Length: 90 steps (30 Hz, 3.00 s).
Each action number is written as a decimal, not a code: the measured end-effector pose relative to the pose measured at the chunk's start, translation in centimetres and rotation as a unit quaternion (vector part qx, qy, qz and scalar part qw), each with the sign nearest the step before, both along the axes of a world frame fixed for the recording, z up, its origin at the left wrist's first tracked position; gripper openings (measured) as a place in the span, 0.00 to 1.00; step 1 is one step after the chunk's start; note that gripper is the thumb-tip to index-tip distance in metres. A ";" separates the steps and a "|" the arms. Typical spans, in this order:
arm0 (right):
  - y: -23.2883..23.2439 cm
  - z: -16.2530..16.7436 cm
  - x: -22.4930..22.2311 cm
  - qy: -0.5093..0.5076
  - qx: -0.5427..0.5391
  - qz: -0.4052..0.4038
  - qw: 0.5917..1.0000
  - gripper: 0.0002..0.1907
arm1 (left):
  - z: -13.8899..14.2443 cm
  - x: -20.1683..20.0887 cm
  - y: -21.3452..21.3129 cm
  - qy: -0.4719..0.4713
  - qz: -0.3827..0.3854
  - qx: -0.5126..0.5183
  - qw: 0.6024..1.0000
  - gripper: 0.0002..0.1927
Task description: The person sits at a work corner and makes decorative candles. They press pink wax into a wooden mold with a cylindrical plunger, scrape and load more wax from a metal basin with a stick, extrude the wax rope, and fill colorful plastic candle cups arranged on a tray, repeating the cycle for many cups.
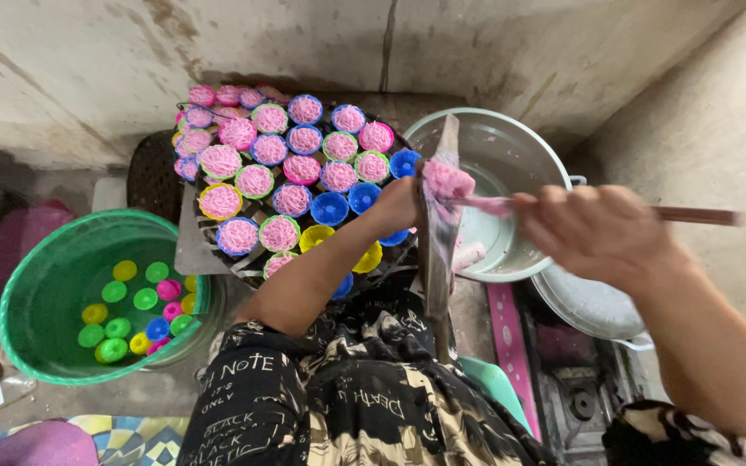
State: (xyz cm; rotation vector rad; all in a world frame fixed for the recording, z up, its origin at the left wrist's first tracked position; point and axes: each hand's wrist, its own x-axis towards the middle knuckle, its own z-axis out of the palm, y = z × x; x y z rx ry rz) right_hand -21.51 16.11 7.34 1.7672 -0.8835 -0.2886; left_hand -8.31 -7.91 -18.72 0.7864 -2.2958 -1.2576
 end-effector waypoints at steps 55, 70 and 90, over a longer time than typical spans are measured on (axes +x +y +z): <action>1.5 -18.1 -3.0 -0.779 0.051 -0.068 0.621 0.11 | 0.9 2.6 -2.7 0.264 -0.140 0.090 0.950 0.19; -1.0 -24.4 -8.6 -0.924 0.117 0.104 0.348 0.08 | 5.9 4.1 -1.8 0.363 -0.278 0.136 0.879 0.14; 5.7 -23.1 0.1 -0.800 0.221 0.058 0.554 0.14 | 7.3 9.6 1.6 0.549 -0.346 0.415 0.638 0.15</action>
